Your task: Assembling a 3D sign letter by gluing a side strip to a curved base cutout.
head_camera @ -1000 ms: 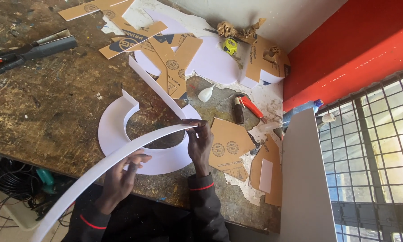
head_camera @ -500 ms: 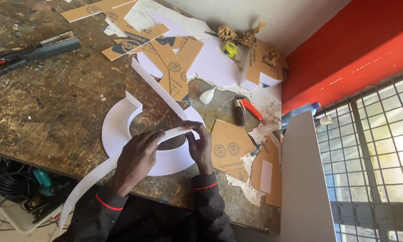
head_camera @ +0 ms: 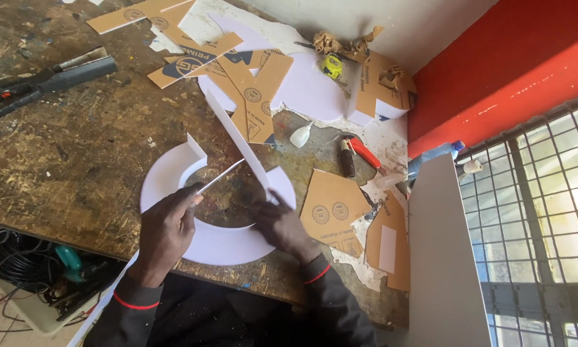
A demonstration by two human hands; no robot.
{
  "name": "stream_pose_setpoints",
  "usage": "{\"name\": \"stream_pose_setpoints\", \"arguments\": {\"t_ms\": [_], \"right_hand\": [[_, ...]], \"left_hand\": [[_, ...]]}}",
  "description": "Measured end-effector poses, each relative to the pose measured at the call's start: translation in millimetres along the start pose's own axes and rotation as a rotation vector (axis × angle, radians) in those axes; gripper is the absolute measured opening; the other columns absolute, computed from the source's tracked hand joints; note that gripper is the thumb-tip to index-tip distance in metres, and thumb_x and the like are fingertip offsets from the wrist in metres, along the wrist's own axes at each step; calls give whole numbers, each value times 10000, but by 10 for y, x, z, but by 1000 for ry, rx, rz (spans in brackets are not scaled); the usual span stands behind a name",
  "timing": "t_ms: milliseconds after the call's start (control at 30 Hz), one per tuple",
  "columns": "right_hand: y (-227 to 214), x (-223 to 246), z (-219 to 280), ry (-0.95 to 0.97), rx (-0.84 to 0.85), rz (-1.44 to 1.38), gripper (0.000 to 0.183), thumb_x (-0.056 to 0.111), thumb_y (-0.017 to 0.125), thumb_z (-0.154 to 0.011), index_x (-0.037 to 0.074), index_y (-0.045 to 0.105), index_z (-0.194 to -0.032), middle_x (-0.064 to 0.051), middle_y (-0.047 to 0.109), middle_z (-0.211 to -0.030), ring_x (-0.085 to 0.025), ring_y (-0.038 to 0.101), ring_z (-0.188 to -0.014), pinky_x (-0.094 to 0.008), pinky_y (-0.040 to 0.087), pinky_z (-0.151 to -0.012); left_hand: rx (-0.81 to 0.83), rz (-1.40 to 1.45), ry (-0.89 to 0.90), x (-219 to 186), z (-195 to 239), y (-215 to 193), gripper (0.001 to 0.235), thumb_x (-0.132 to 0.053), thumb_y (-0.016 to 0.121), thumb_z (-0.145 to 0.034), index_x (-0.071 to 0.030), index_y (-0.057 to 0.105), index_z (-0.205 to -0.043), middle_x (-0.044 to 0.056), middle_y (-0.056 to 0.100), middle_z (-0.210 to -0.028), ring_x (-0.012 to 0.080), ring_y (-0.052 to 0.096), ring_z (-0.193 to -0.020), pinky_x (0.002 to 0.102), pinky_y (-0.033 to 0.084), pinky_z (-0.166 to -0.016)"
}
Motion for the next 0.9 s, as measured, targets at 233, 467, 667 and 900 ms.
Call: {"name": "stream_pose_setpoints", "arguments": {"t_ms": [233, 467, 667, 900], "right_hand": [[282, 838, -357, -168, -82, 47, 301, 138, 669, -1131, 150, 795, -857, -26, 769, -771, -231, 749, -745, -403, 556, -837], [398, 652, -449, 73, -229, 194, 197, 155, 735, -1058, 140, 787, -869, -46, 772, -734, -242, 789, -736, -365, 596, -744], [285, 634, -829, 318, -267, 241, 124, 222, 776, -1024, 123, 747, -955, -55, 691, -688, -310, 770, -703, -405, 591, -618], [-535, 661, -841, 326, 378, -111, 559, 379, 816, -1012, 16, 725, -1427, -299, 810, -1283, -545, 715, -1342, -700, 484, -1169]], "left_hand": [[-67, 83, 38, -248, -64, -197, 452, 79, 777, -988, -88, 819, -1405, 203, 863, -1140, 379, 852, -985, 438, 707, -853], [-63, 143, 97, -332, -102, -252, 469, 102, 699, -1017, -71, 789, -1444, 209, 852, -1210, 384, 842, -1018, 460, 694, -823], [-40, 20, 199, -232, -117, -45, 396, 56, 718, -1047, -74, 804, -1411, 170, 851, -1269, 329, 842, -1084, 393, 666, -869], [-10, -149, 240, 35, -88, 115, 435, 60, 743, -988, -102, 812, -1386, 104, 860, -1253, 254, 841, -1073, 379, 655, -867]]}}
Point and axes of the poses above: each hand's wrist, its own z-axis away from the middle knuckle, its own y-axis out of the palm, x = y × z, the point moved 1 cm from there along -z, towards the middle knuckle
